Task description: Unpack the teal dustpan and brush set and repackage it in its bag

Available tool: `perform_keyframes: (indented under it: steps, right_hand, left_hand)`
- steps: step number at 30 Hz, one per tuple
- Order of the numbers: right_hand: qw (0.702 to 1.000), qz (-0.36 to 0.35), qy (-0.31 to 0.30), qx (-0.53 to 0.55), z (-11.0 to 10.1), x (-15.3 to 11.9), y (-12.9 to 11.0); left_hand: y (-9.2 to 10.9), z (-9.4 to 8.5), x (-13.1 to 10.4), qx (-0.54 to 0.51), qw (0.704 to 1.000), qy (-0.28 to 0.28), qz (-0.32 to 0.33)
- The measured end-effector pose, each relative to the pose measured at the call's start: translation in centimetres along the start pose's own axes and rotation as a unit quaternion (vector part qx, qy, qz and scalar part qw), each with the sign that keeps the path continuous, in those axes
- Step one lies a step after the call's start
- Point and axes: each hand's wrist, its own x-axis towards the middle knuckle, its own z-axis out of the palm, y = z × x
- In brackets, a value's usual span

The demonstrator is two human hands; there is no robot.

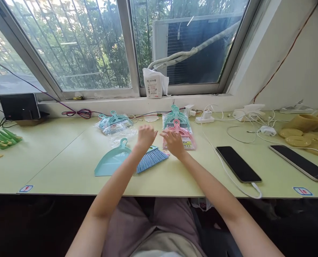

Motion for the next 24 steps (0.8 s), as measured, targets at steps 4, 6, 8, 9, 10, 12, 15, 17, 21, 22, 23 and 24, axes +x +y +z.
perform_keyframes:
  steps: [4, 6, 8, 9, 10, 12, 15, 17, 21, 22, 23, 24]
  right_hand:
    - [0.995, -0.039, -0.088, 0.033, -0.7, 0.7, -2.7]
    - [0.992, -0.045, -0.115, 0.037, -0.8, 0.7, -3.1]
    - [0.991, -0.040, -0.126, 0.030, -0.7, 0.6, -3.0]
    - [0.991, -0.036, -0.129, 0.026, -0.5, 0.5, -2.9]
    - [0.991, -0.032, -0.132, 0.022, -0.4, 0.4, -2.8]
    - [0.990, -0.028, -0.140, 0.016, 0.1, 0.1, -2.5]
    - [0.988, -0.034, -0.150, 0.019, 0.5, -0.1, -2.3]
    - [0.987, -0.036, -0.152, 0.024, 0.6, -0.2, -2.2]
    - [0.987, -0.025, -0.154, 0.038, 0.8, -0.2, -2.1]
    - [0.987, -0.024, -0.154, 0.044, 0.8, -0.2, -2.1]
    - [0.987, -0.023, -0.153, 0.052, 0.8, -0.2, -2.1]
    - [0.986, -0.021, -0.152, 0.061, 0.8, -0.2, -2.1]
  left_hand:
    - [-3.9, 1.0, -3.7, 0.046, 0.991, -0.124, -0.020]
    - [-4.9, 2.0, -4.5, 0.033, 0.983, -0.178, -0.015]
    - [-5.4, 2.8, -4.5, 0.015, 0.980, -0.197, -0.011]
    - [-5.6, 3.1, -4.4, 0.009, 0.981, -0.195, -0.016]
    - [-5.7, 3.2, -4.3, 0.009, 0.982, -0.189, -0.025]
    - [-6.1, 3.4, -4.1, 0.019, 0.983, -0.174, -0.055]
    - [-6.8, 3.7, -4.1, 0.034, 0.985, -0.153, -0.069]
    - [-7.0, 4.0, -4.2, 0.033, 0.986, -0.151, -0.066]
    - [-7.2, 4.4, -4.0, 0.001, 0.984, -0.158, -0.077]
    - [-7.3, 4.4, -3.9, -0.023, 0.982, -0.167, -0.081]
    - [-7.4, 4.4, -3.7, -0.052, 0.979, -0.179, -0.083]
    - [-7.6, 4.4, -3.5, -0.084, 0.974, -0.192, -0.081]
